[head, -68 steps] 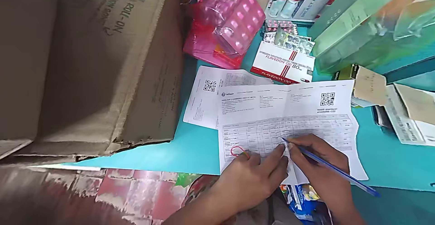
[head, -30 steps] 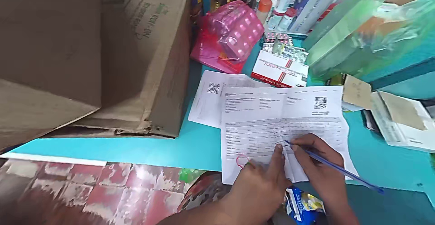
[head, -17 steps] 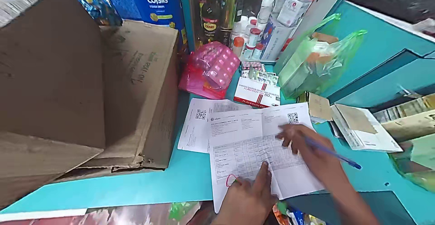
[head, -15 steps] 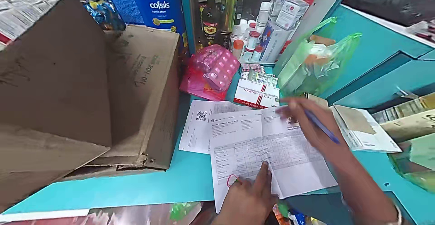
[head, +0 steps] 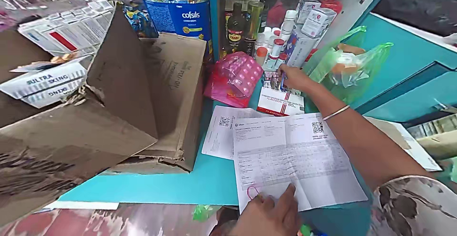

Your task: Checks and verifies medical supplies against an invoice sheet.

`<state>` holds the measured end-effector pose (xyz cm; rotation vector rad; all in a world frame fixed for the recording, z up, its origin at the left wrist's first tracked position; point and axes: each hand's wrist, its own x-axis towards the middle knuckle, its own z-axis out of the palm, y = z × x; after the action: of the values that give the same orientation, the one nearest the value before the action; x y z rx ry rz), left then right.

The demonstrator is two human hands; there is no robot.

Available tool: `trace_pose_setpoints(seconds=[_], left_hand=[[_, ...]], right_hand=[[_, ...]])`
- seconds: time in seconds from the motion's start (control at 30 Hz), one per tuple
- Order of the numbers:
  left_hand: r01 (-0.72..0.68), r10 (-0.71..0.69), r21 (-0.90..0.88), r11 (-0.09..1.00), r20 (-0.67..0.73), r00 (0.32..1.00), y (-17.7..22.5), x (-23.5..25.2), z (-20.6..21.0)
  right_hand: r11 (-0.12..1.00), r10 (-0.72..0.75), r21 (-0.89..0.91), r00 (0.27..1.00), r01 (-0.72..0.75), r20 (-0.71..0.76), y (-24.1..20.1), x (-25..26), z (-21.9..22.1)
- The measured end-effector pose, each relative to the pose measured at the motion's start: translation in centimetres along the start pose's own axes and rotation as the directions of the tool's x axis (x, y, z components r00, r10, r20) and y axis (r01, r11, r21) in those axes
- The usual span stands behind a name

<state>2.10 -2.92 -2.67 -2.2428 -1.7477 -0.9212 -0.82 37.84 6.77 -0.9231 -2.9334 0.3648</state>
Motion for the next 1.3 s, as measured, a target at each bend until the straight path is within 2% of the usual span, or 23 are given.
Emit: trace_pose_setpoints(seconds=[0.2, 0.4, 0.53, 0.63, 0.7, 0.73, 0.77, 0.8, 0.83, 0.9, 0.93, 0.97, 1.0, 1.07, 1.1, 1.13, 1.17, 1.2, 1.23, 1.3], left_hand=[[0.071, -0.071, -0.084, 0.994, 0.010, 0.997, -0.2, -1.0, -0.8], [0.095, -0.094, -0.058, 0.994, 0.021, 0.995, -0.2, -1.3, -0.7], [0.139, -0.139, 0.036, 0.990, 0.006, 0.990, -0.5, -1.3, -0.3], [0.195, -0.192, 0.094, 0.976, -0.044, 0.980, -1.3, -0.9, 0.6], [0.236, -0.226, 0.106, 0.966, -0.094, 0.970, -1.8, -0.5, 0.6], [0.269, -0.259, 0.071, 0.960, -0.131, 0.957, -2.0, -0.2, 0.4], [0.313, -0.309, -0.008, 0.950, -0.168, 0.936, -2.2, 0.0, 0.0], [0.362, -0.383, -0.136, 0.922, -0.193, 0.903, -2.3, 0.2, -0.7], [0.399, -0.464, -0.301, 0.866, -0.187, 0.866, -2.4, 0.3, -1.6], [0.389, -0.582, -0.664, 0.639, -0.085, 0.809, -2.9, 0.5, -3.3], [0.346, -0.607, -0.800, 0.491, -0.029, 0.794, -3.3, 0.7, -3.8], [0.304, -0.613, -0.888, 0.346, 0.032, 0.790, -3.5, 0.9, -4.1], [0.270, -0.605, -0.939, 0.215, 0.089, 0.791, -3.7, 1.0, -4.3], [0.209, -0.619, -0.976, -0.062, 0.202, 0.759, -3.2, 1.1, -4.6], [0.189, -0.649, -0.962, -0.197, 0.272, 0.710, -2.6, 1.1, -5.0], [0.178, -0.675, -0.934, -0.310, 0.348, 0.650, -2.1, 1.0, -5.3], [0.162, -0.671, -0.903, -0.398, 0.407, 0.619, -2.0, 0.7, -5.5], [0.140, -0.650, -0.877, -0.460, 0.440, 0.620, -2.0, 0.2, -5.5], [0.121, -0.622, -0.857, -0.501, 0.454, 0.638, -2.1, -0.4, -5.4], [0.091, -0.530, -0.822, -0.562, 0.443, 0.723, -2.3, -1.6, -4.7]], right_hand=[[0.999, -0.028, 0.030, 1.000, 0.028, -0.002, 0.6, 0.6, -0.6], [0.998, -0.059, -0.036, 0.997, 0.060, 0.044, 1.3, 1.9, 0.6], [0.976, -0.193, -0.123, 0.974, 0.179, -0.121, 0.5, 1.0, -0.8], [0.945, -0.323, -0.161, 0.889, 0.285, -0.323, -2.2, -2.7, -3.1], [0.949, -0.286, -0.024, 0.831, 0.313, -0.477, -4.7, -6.7, -3.8], [0.945, -0.202, 0.121, 0.834, 0.303, -0.513, -6.0, -9.0, -3.7], [0.916, -0.096, 0.297, 0.868, 0.269, -0.488, -7.3, -11.3, -3.3], [0.836, 0.005, 0.494, 0.897, 0.238, -0.441, -8.5, -13.4, -2.7], [0.694, 0.081, 0.686, 0.924, 0.217, -0.374, -9.6, -15.2, -1.7], [0.306, 0.122, 0.942, 0.976, 0.139, -0.183, -11.6, -18.7, 0.9], [0.181, 0.092, 0.979, 0.989, 0.098, -0.116, -12.5, -20.2, 2.4], [0.154, 0.061, 0.984, 0.994, 0.085, -0.095, -13.5, -21.5, 3.9], [0.231, 0.032, 0.965, 0.990, 0.125, -0.136, -14.5, -22.6, 5.3], [0.553, -0.040, 0.774, 0.937, 0.310, -0.347, -16.6, -24.4, 7.4], [0.689, -0.091, 0.617, 0.890, 0.380, -0.446, -17.3, -25.1, 7.9], [0.774, -0.143, 0.481, 0.854, 0.412, -0.500, -17.5, -25.8, 8.0], [0.822, -0.180, 0.385, 0.833, 0.420, -0.524, -17.4, -26.4, 7.7], [0.837, -0.195, 0.343, 0.818, 0.427, -0.542, -17.0, -26.9, 7.1], [0.833, -0.202, 0.333, 0.802, 0.443, -0.561, -16.3, -27.3, 6.6], [0.807, -0.225, 0.352, 0.798, 0.474, -0.559, -15.3, -27.6, 5.3]])
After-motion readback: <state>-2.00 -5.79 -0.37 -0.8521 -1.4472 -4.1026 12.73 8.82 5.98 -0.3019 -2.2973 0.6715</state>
